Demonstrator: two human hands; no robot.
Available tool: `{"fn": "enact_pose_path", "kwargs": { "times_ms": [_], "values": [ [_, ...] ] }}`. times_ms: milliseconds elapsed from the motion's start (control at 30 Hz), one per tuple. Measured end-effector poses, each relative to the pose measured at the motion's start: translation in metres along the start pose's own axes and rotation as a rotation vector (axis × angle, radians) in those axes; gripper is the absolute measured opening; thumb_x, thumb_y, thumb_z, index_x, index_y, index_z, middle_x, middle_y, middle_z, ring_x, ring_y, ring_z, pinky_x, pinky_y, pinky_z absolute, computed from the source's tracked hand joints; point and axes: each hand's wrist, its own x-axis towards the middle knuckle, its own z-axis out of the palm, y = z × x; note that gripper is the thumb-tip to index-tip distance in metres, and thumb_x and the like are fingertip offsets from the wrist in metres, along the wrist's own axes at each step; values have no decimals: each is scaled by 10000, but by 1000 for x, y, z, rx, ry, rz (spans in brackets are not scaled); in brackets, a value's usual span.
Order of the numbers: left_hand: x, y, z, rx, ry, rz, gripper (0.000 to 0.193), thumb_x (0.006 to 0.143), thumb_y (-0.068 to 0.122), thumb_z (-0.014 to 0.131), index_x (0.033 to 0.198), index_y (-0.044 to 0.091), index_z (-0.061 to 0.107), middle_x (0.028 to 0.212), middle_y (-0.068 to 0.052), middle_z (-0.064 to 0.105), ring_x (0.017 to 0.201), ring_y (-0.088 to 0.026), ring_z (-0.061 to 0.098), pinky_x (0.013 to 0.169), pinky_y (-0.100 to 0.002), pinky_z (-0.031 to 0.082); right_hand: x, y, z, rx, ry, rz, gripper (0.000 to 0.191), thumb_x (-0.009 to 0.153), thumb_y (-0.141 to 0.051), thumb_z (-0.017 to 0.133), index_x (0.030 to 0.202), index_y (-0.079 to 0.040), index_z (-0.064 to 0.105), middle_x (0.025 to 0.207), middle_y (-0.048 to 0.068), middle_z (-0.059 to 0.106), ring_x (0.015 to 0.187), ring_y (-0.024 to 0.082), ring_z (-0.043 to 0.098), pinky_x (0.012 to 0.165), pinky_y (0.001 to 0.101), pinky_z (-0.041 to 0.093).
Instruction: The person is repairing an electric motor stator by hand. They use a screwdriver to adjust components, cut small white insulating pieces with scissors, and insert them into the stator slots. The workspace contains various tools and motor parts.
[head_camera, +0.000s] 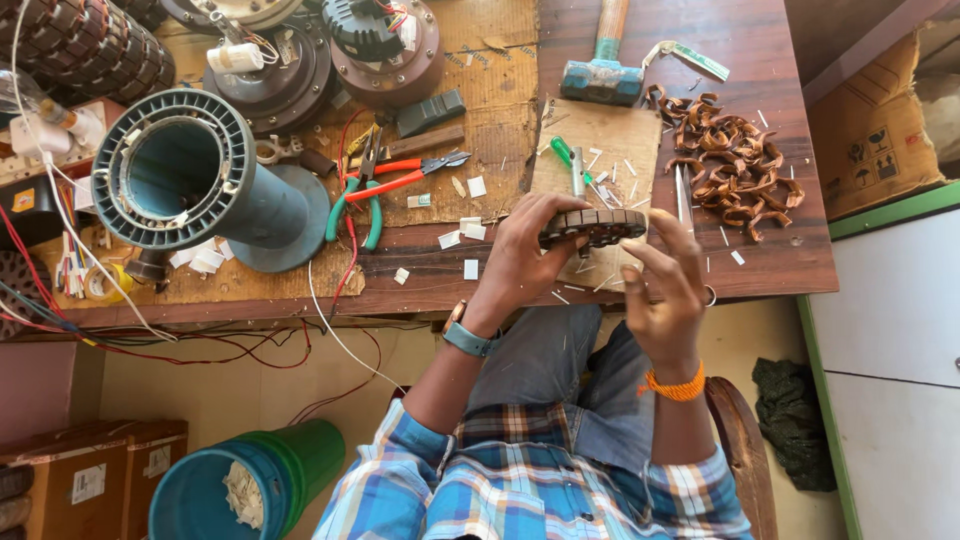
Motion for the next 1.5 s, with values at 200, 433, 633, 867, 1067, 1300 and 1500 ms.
{"fn": "enact_pose_path", "kwargs": {
  "times_ms": [200, 433, 633, 867, 1067, 1300, 1500],
  "values": [
    [7, 4, -6, 13, -15, -37, 430, 843, 124, 801, 1230, 120, 614, 1083, -87, 653, 1033, -271, 656, 895, -392, 541, 4, 15, 25, -3, -37, -32, 267, 1001, 27, 665, 1258, -40, 696, 1488, 202, 572, 1432, 393, 548, 1170, 479, 507],
    [6, 9, -5, 60, -29, -42, 470, 855, 94, 783, 1298, 188, 658, 988, -87, 606, 970, -275, 621, 879, -398, 530, 11, 5, 27, -35, -5, -138, 276, 961, 111, 610, 1181, -21, 712, 1444, 204, 576, 1373, 419, 561, 1171, 477, 481],
    [5, 12, 0, 88, -40, -10, 441, 841, 53, 784, 1249, 183, 682, 1025, -74, 612, 1008, -280, 626, 906, -403, 535, 27, -3, 27, 94, -7, -10, 189, 868, 159, 476, 932, 30, 598, 1324, 193, 678, 1287, 349, 634, 1125, 462, 518],
    [6, 12, 6, 2, -10, -37, 420, 773, 4, 770, 1145, 190, 713, 1489, -18, 522, 1036, -207, 718, 963, -352, 574, 24, 9, 42, 313, 58, 54, 202, 966, 161, 507, 859, -2, 559, 1352, 190, 687, 1283, 305, 615, 1030, 376, 545],
    [13, -5, 12, -26, -49, 3, 419, 806, -14, 720, 1192, 146, 692, 1325, -17, 698, 1223, -263, 718, 1041, -355, 594, 24, 20, 42, 259, 16, 28, 193, 956, 176, 487, 896, 4, 549, 1398, 217, 655, 1324, 326, 624, 1091, 422, 532],
    [17, -12, -20, -87, -193, 59, 501, 852, 174, 787, 1313, 47, 637, 1190, -119, 705, 1094, -294, 654, 965, -401, 535, 44, 10, 24, 67, -232, -187, 333, 795, 198, 465, 1050, -16, 457, 1470, 225, 572, 1250, 386, 604, 1088, 471, 488],
    [19, -22, -23, -170, -294, -212, 362, 962, 223, 713, 1260, 44, 610, 1049, -134, 721, 969, -245, 703, 882, -374, 556, 48, 8, 19, 26, -314, -172, 386, 739, 202, 495, 1063, -6, 459, 1464, 207, 580, 1212, 405, 591, 1050, 477, 489]
  ]
}}
